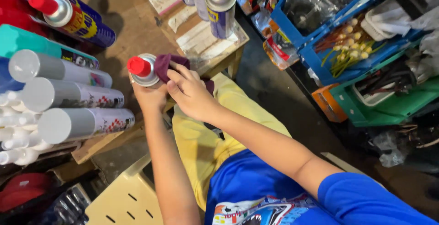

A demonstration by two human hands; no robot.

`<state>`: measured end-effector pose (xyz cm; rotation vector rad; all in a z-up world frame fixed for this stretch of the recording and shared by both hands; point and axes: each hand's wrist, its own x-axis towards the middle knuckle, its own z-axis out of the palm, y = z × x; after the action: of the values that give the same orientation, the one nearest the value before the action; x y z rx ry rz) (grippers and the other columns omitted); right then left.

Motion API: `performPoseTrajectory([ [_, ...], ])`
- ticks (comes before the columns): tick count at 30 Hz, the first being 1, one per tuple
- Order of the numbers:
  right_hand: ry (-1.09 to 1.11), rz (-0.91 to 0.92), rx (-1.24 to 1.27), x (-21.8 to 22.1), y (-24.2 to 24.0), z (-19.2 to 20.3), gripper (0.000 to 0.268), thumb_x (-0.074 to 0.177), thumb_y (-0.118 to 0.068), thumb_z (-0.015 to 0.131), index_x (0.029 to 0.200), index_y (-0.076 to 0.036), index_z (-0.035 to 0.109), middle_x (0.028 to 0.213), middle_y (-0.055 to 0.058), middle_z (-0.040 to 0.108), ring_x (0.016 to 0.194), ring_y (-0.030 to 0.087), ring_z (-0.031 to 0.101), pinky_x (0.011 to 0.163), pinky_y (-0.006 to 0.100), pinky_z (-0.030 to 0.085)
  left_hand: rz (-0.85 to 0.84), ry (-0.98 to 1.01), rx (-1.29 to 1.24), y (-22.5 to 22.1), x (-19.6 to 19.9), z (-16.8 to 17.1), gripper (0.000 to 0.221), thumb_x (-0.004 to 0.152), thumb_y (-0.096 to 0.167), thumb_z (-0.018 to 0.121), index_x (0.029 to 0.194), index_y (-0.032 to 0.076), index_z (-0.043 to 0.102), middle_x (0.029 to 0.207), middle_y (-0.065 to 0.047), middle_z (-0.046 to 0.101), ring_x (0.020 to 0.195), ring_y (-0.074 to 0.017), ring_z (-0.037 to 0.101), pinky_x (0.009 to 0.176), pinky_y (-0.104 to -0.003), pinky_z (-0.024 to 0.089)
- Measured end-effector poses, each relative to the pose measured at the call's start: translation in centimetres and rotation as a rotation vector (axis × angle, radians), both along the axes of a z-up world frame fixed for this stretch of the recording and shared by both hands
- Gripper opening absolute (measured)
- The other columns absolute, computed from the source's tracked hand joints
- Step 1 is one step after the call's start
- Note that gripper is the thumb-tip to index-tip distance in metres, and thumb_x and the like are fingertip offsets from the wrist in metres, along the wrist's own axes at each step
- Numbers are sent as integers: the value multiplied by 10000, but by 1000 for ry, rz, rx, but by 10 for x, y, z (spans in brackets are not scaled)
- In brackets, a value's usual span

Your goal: Cleaning and organizing various spray cans and chemical containers in a storage room.

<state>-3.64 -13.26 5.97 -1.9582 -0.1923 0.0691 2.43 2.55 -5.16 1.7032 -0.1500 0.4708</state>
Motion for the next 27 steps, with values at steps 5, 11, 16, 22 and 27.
performPoseTrajectory([
  [5,35,-34,-168,5,9,13,513,1088,-490,307,1502,-233,468,1622,101,351,1430,443,364,1088,615,331,62,-76,24,-21,-14,21,775,783,90,888,1426,52,458,1353,-189,591,1283,-301,569,1139,-459,400],
  [11,10,-8,-56,66,11,-43,586,1074,-599,259,1461,-258,538,1538,78,512,1409,403,488,1091,647,388,172,95,259,-28,-33,55,799,804,120,891,1422,-24,405,1330,-301,575,1277,-445,555,1081,-548,456],
  [16,-130,63,204,51,3,-13,647,1115,-466,288,1434,39,536,1482,371,471,1390,586,401,1150,698,314,145,50,210,-27,-22,72,975,696,38,739,1541,29,254,1537,-256,455,1414,-338,491,1241,-368,281],
  [22,-265,-4,137,25,-5,-32,613,1113,-470,312,1425,4,546,1461,316,461,1384,536,409,1195,582,304,135,413,285,-16,-12,75,543,590,89,951,1084,34,734,982,-193,742,1035,-384,712,876,-486,569],
  [27,-281,-25,2,17,-3,-9,587,1091,-549,342,1455,-134,542,1506,211,341,1388,468,379,1204,503,300,181,430,365,-14,-3,69,925,461,189,941,1319,129,600,1245,-174,649,1196,-468,593,1099,-537,466],
])
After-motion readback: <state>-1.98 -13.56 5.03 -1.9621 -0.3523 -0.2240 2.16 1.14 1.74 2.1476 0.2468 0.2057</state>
